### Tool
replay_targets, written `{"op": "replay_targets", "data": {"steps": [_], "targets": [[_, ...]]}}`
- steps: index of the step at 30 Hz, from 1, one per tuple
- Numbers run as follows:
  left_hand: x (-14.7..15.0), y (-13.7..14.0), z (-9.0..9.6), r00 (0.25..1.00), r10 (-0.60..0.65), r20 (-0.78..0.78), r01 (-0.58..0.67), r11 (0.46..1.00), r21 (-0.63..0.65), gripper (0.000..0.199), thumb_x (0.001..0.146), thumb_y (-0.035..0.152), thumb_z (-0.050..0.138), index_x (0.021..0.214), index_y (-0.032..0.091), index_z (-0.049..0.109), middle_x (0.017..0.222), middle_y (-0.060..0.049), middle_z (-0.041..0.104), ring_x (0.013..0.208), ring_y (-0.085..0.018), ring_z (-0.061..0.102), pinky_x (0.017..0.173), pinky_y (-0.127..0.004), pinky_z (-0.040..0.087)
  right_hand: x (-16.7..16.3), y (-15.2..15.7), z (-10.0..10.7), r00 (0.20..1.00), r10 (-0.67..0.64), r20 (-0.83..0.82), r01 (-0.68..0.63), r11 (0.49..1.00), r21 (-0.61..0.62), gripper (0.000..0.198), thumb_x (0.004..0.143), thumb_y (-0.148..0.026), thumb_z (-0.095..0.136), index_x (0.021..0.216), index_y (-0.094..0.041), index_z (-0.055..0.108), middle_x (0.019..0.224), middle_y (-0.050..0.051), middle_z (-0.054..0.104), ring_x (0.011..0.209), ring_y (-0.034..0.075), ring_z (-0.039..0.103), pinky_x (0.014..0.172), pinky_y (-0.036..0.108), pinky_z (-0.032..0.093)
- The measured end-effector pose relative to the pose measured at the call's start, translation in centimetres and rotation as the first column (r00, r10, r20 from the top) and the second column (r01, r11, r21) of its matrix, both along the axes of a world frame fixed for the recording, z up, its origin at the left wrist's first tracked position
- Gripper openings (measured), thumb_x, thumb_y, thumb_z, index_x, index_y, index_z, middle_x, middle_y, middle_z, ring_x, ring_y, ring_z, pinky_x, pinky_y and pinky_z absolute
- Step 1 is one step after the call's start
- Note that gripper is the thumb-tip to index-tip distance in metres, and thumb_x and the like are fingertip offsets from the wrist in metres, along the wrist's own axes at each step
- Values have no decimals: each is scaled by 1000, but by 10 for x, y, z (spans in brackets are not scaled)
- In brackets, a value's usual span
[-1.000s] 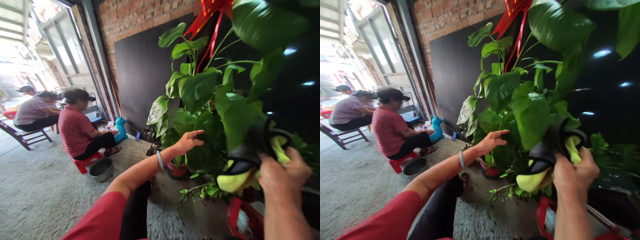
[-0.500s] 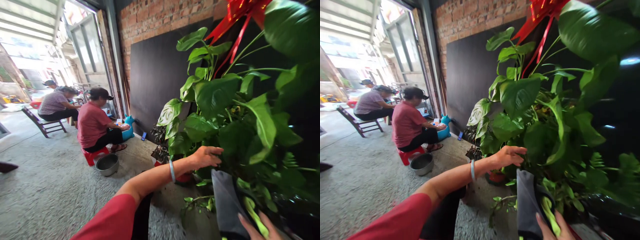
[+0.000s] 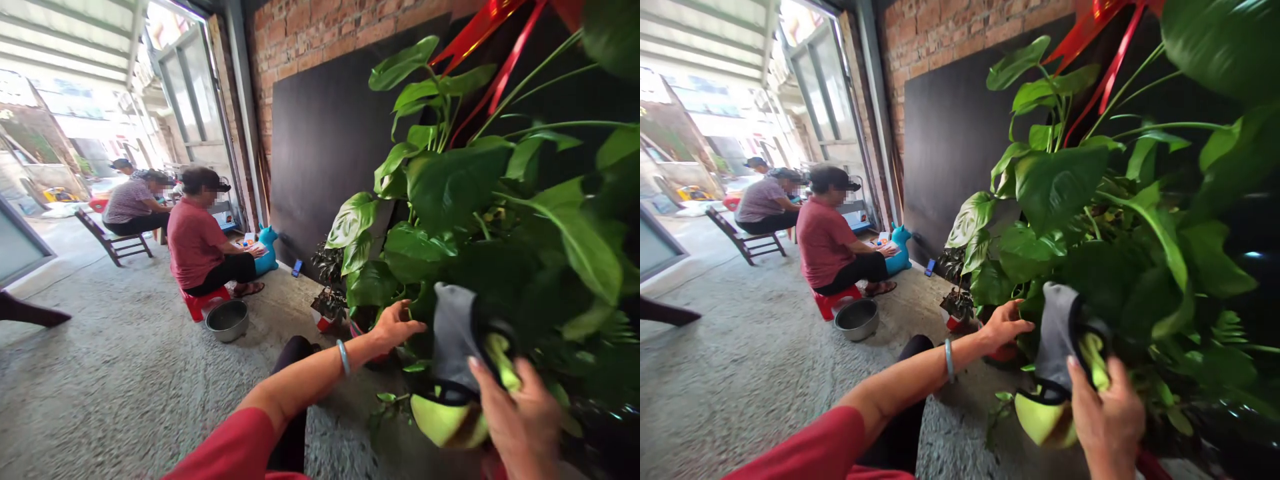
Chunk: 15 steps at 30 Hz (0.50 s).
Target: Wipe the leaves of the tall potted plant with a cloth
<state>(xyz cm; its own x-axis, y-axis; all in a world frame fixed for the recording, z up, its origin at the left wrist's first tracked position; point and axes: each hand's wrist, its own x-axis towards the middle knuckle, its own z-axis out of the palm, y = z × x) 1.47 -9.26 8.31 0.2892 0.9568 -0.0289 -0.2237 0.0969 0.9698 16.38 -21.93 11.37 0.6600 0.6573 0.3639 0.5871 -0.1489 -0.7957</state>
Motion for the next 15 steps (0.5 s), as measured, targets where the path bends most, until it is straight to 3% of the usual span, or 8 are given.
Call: {"op": "replay_targets", "data": {"steps": [2, 4, 7, 10, 12, 15], "targets": [[8, 3, -2, 997, 6, -82, -9, 999, -34, 31, 76, 15, 70, 107, 15, 72, 61, 4, 58, 54, -10, 48, 59, -22, 43, -1, -3, -8, 997, 48, -64, -55, 992, -113, 43, 53, -65, 59, 75, -31, 45, 58, 3, 51, 63, 31, 52, 65, 44, 42], [10, 6, -1, 991, 27, -135, -36, 997, -63, 19, 83, 17, 62, 97, 15, 74, 51, 6, 48, 48, -10, 41, 55, -23, 39, -4, -12, -12, 993, 50, -103, -65, 988, -143, 44, 53, -65, 60, 76, -30, 48, 60, 4, 54, 64, 31, 54, 65, 42, 43], [12, 8, 2, 997, 19, -69, -28, 991, -132, 18, 85, 14, 56, 90, 16, 73, 54, 3, 53, 52, -12, 48, 55, -24, 40, -17, -9, 2, 998, 54, -26, -54, 999, -1, 42, 61, -65, 60, 80, -28, 53, 64, 5, 58, 65, 29, 55, 66, 40, 43], [16, 6, 2, 1000, 11, 17, -6, 966, -259, 11, 83, 16, 60, 88, 19, 69, 58, 2, 56, 54, -13, 51, 53, -24, 39, -25, 21, 14, 995, 44, 95, -57, 989, 135, 38, 66, -60, 55, 83, -26, 54, 74, 9, 61, 72, 30, 58, 70, 40, 44], [12, 3, -1, 999, -11, 34, 19, 964, -264, 7, 83, 20, 63, 88, 18, 67, 62, 2, 59, 55, -12, 53, 54, -24, 41, -19, 38, 4, 999, 20, 49, -25, 996, 90, 32, 64, -55, 54, 78, -27, 51, 72, 9, 59, 72, 30, 57, 69, 41, 44], [-18, 0, -14, 996, -87, 31, 92, 979, -182, 16, 77, 21, 70, 92, 15, 69, 76, -1, 65, 63, -12, 58, 59, -23, 47, 3, 27, -39, 997, -50, -60, 47, 997, -53, 33, 63, -58, 59, 72, -30, 43, 58, 3, 50, 60, 29, 51, 60, 41, 40]]}}
